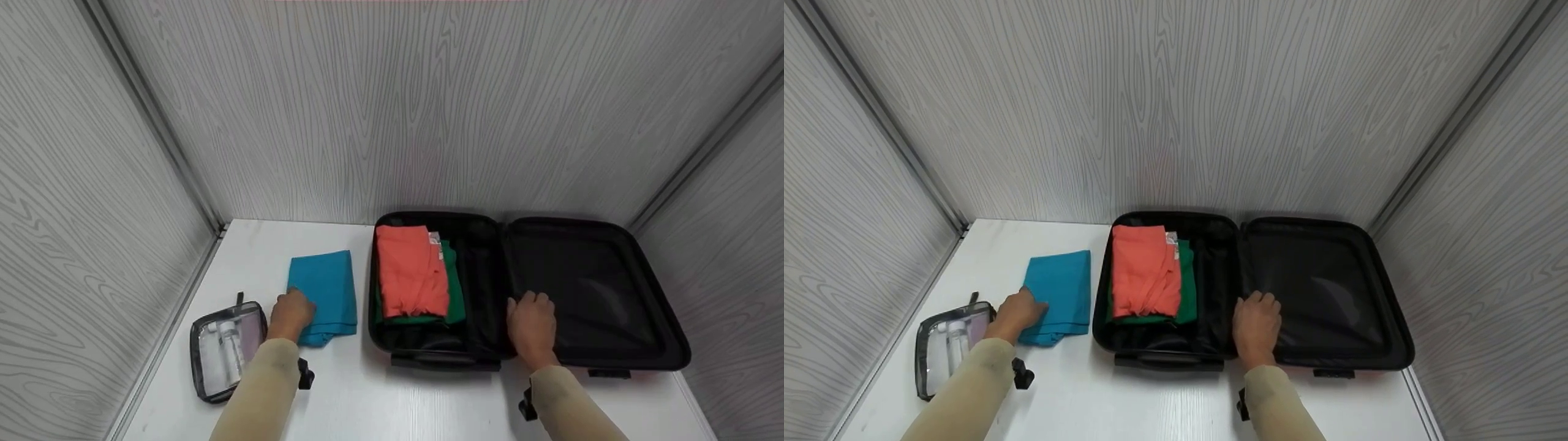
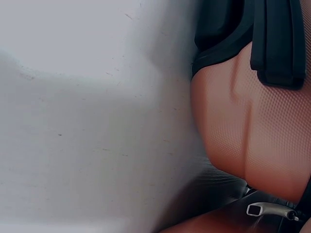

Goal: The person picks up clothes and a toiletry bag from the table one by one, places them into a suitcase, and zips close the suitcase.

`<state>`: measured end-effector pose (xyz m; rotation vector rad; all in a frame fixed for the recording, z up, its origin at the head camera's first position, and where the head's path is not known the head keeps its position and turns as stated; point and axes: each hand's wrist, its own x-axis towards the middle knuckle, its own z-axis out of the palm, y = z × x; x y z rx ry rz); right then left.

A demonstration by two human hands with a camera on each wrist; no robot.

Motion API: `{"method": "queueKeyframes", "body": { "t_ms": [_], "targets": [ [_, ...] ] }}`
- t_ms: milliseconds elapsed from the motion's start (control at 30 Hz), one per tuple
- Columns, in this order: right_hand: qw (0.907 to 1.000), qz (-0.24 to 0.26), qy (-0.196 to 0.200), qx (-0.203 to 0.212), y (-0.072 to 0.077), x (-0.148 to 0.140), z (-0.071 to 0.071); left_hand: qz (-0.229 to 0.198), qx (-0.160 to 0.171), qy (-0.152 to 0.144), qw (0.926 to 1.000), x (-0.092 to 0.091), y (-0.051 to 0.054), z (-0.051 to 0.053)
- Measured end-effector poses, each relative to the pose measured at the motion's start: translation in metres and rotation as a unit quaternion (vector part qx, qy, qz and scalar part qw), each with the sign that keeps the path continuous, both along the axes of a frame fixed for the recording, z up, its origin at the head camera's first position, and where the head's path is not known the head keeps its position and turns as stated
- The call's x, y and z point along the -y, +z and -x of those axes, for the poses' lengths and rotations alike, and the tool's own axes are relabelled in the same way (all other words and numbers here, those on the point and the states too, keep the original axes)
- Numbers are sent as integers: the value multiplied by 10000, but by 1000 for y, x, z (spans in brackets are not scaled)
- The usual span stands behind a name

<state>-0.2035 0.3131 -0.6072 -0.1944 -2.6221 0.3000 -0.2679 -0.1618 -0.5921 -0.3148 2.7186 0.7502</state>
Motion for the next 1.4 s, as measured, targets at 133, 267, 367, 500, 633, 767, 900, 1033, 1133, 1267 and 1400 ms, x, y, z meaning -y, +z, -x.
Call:
{"method": "queueKeyframes", "body": {
  "t_ms": [133, 267, 367, 500, 633, 767, 900, 1033, 1133, 1267, 1400],
  "targets": [
    [10000, 24, 6, 61, 1, 1, 1, 47, -64, -19, 10000, -3, -3, -3],
    [10000, -25, 16, 10, 0, 1, 1, 165, -312, -182, 9992, -6, -3, -5],
    [10000, -72, -1, -36, -1, 1, 0, 204, -540, -420, 9975, -10, -4, -7],
    [9998, -158, 13, -120, -2, 0, -1, -15, -574, -589, 9966, -14, -5, -8],
    [9997, -205, 16, -141, -2, 0, -1, -425, -116, -349, 9984, -12, -2, -6],
    [9999, 26, -49, 89, -1, 0, 0, -841, 313, 48, 9960, -8, 3, -6],
    [9997, 144, -76, 183, 0, -1, 1, -1186, 563, 226, 9911, -5, -1, -5],
    [9999, 10, -64, 104, -2, -2, 1, -1460, 530, 294, 9874, -6, -5, -3],
    [9999, -40, -58, 125, -2, -3, 0, -1748, 451, 415, 9827, -9, -6, 0],
    [9997, 42, -69, 247, -1, -3, 0, -2010, 229, 379, 9786, -13, 2, 2],
    [9995, 163, -53, 259, 2, 0, 1, -1782, -121, -26, 9839, -17, 19, 3]
  ]
}}
